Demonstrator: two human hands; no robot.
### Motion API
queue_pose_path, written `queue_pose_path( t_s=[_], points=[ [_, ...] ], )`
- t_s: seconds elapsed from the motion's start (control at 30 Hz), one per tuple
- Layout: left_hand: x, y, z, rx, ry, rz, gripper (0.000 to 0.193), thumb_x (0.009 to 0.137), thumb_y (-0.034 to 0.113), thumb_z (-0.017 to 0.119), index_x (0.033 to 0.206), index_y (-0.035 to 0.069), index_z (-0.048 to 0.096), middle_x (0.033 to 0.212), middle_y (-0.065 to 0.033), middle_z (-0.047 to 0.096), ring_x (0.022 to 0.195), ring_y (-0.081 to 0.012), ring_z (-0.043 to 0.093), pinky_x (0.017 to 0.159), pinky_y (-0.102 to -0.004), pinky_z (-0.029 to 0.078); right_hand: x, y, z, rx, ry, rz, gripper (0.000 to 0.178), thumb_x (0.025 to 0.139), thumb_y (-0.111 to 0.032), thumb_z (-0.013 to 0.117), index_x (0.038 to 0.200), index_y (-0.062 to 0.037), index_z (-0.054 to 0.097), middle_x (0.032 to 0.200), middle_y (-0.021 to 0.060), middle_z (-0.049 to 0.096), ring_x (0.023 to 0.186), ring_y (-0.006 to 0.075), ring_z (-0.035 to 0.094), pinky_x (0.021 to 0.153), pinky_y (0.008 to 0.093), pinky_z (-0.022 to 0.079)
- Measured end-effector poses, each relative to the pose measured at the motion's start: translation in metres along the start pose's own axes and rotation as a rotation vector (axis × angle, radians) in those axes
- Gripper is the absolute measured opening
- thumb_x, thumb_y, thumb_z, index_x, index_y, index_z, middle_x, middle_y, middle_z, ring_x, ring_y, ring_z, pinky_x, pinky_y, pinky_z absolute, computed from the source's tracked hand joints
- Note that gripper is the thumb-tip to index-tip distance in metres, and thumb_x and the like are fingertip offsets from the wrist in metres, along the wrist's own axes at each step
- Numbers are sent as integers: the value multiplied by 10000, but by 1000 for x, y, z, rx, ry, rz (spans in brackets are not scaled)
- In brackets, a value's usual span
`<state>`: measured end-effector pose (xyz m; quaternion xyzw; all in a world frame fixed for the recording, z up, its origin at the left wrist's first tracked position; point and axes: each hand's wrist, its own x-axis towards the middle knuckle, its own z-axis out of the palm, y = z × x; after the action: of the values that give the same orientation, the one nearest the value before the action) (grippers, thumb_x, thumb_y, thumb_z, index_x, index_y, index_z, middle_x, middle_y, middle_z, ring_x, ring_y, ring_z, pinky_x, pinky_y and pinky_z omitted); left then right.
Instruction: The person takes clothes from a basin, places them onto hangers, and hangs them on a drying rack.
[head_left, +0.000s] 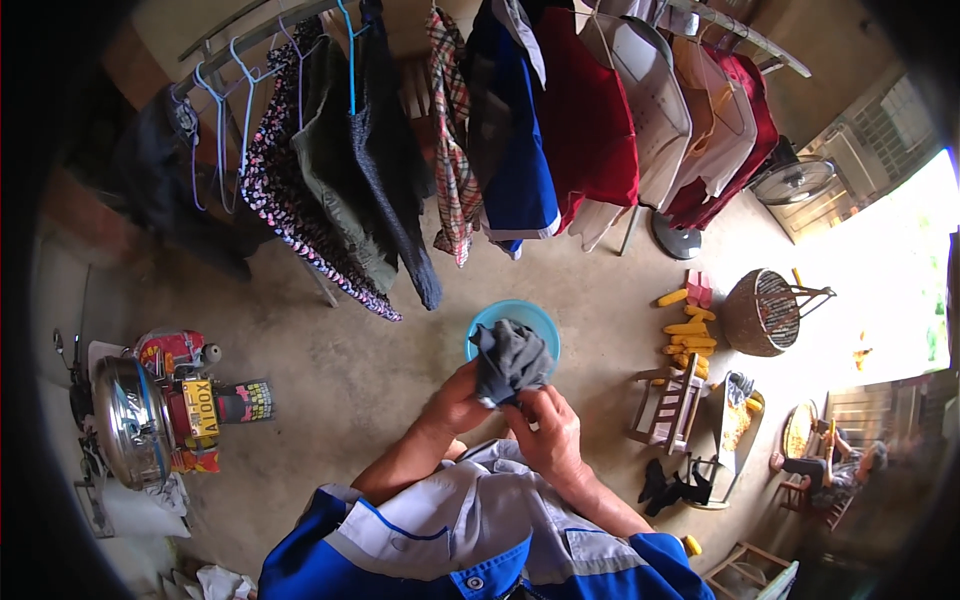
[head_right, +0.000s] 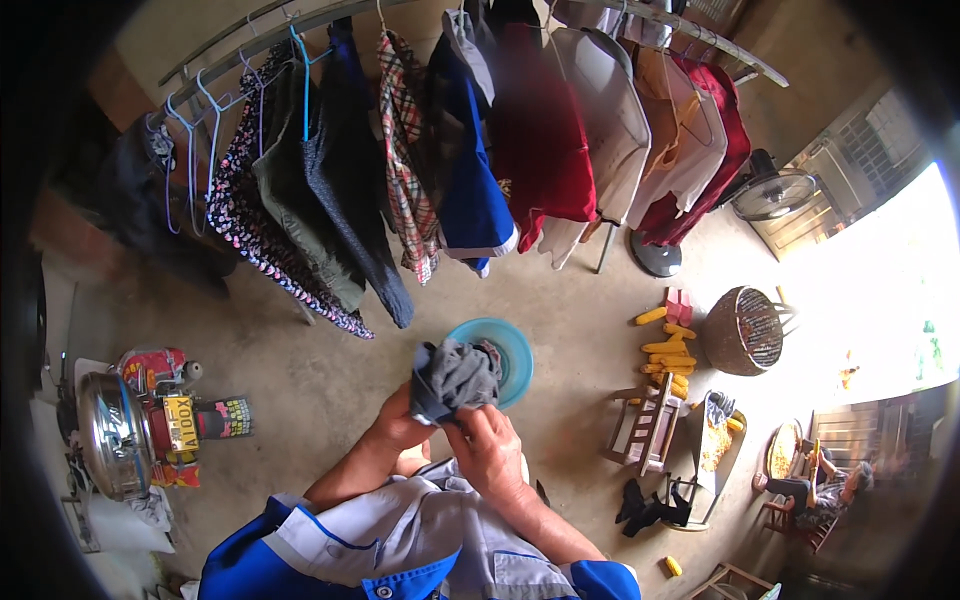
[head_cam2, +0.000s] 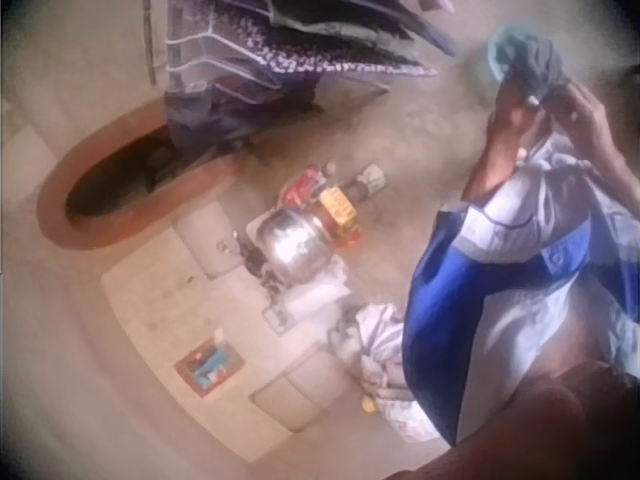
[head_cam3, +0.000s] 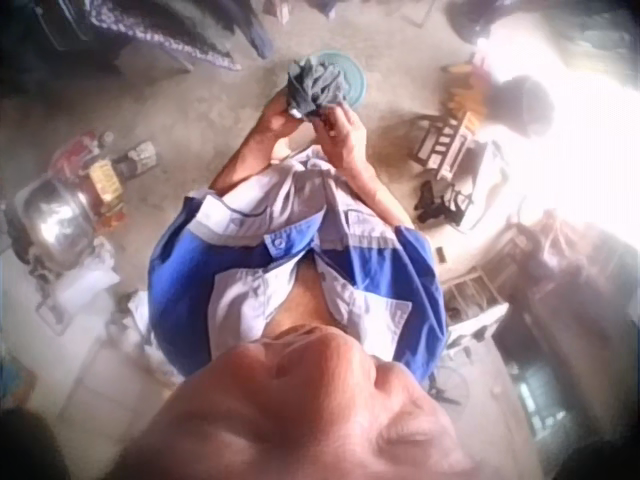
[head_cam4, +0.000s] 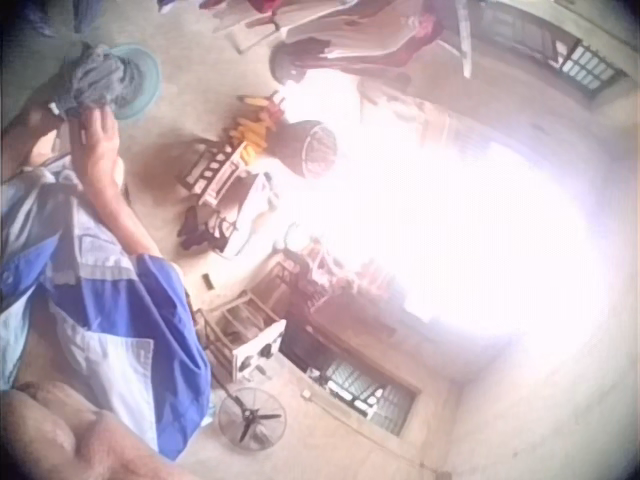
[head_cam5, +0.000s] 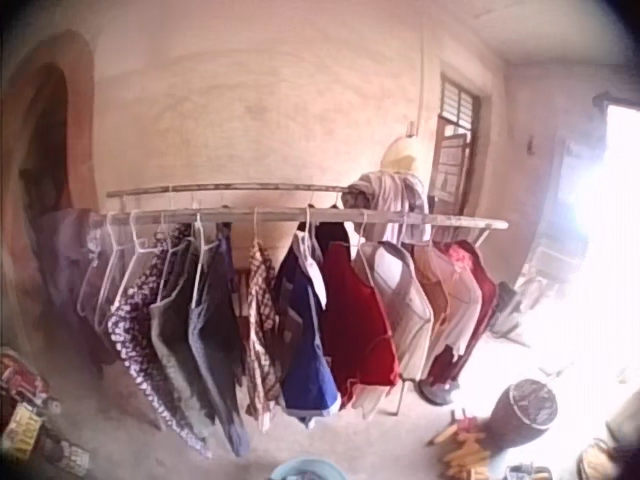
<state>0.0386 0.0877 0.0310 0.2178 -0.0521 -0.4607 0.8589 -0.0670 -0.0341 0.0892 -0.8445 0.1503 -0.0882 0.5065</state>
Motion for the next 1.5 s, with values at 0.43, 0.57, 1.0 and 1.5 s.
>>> queue_pose_path(
  t_s=[0.43, 0.57, 1.0, 1.5],
  points=[
    [-9, 0, 12, 256, 96, 310, 372, 991, 93, 497, 1362, 67, 494, 1323, -47, 528, 1209, -181, 524, 1071, -371, 386, 13, -11, -10, -234, 185, -382, 202, 719, -24, 720, 869, -24, 584, 998, 150, 621, 795, 336, 618, 724, 407, 506],
    [7, -5, -1, 430, 176, 365, 314, 988, 91, 488, 1299, 53, 503, 1290, -63, 516, 1170, -177, 537, 1017, -362, 438, 16, -23, -26, -222, 208, -414, 230, 697, 8, 689, 874, -31, 546, 935, 134, 568, 715, 308, 615, 571, 391, 521],
    [15, -1, -13, 971, 133, -103, 202, 904, 51, 600, 1101, 11, 612, 983, -32, 644, 885, -110, 587, 816, -286, 496, 29, -19, -30, 213, 226, -137, 164, 825, 57, 596, 931, -20, 496, 828, 89, 541, 717, 149, 563, 641, 299, 493],
    [-17, -60, -157, 926, 485, -411, 368, 909, 322, 664, 1148, 43, 636, 952, 3, 663, 838, -83, 604, 720, -251, 520, 32, -5, -51, 389, 141, 176, 68, 929, 1, 580, 994, -11, 594, 799, -21, 567, 679, 14, 471, 577, 174, 383]
  ],
)
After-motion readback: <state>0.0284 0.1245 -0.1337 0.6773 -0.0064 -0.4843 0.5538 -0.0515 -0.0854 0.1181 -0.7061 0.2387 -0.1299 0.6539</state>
